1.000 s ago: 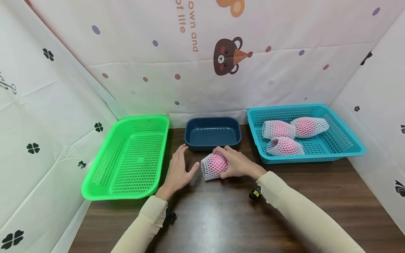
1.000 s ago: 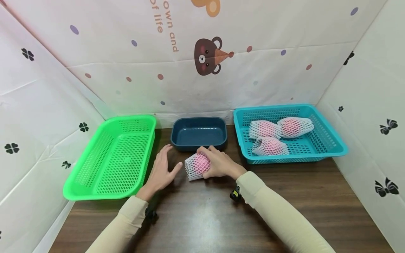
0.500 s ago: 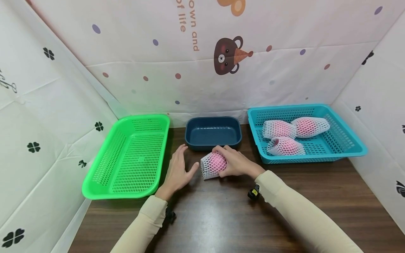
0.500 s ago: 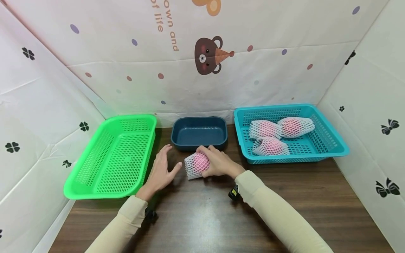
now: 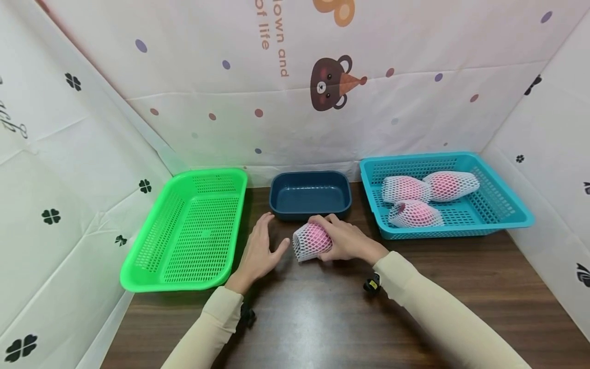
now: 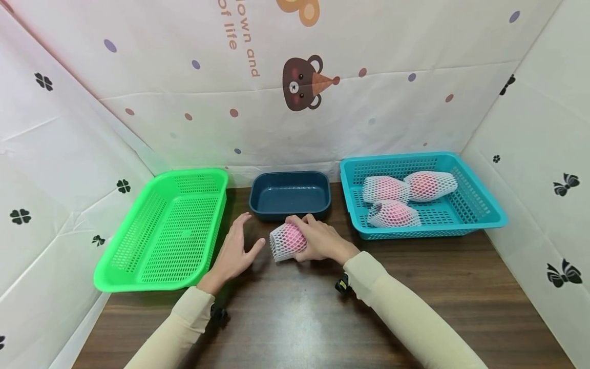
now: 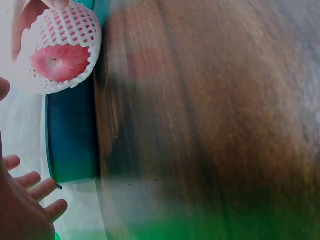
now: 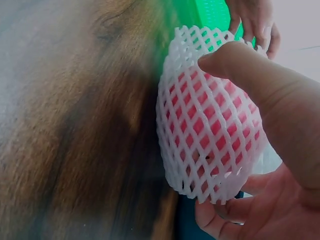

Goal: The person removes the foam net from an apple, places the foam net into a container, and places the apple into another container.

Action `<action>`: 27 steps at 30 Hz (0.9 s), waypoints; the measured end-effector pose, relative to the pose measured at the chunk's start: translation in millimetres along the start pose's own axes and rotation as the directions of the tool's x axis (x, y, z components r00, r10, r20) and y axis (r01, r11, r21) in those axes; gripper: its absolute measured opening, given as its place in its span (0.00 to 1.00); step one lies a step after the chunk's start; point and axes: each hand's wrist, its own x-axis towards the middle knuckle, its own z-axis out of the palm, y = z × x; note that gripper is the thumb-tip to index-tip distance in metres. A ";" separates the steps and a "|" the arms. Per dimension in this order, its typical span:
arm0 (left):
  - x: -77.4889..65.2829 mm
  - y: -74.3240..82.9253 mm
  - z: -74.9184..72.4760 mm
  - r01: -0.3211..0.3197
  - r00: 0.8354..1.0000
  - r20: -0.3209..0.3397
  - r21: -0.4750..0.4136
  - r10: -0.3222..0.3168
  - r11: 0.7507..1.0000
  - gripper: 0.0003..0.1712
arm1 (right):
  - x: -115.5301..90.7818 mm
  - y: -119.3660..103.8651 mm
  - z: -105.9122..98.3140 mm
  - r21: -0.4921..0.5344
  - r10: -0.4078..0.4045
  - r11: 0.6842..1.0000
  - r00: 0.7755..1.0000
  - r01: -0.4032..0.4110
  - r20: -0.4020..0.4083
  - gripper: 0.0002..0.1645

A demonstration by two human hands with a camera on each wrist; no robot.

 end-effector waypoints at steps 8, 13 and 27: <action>-0.7 0.1 2.3 -0.026 1.000 -0.014 -0.001 0.026 1.000 0.45 | -4.6 3.5 3.4 -0.018 -0.003 1.000 1.000 0.002 -0.022 0.55; -0.4 -0.3 5.0 -0.039 0.999 -0.018 -0.005 0.039 0.999 0.44 | -6.2 6.6 5.8 -0.009 -0.003 1.000 0.999 0.003 -0.033 0.57; -4.6 4.5 9.6 -0.169 0.978 -0.129 -0.045 0.162 0.985 0.24 | -17.0 15.7 8.8 -0.026 -0.052 0.998 0.988 0.049 -0.142 0.60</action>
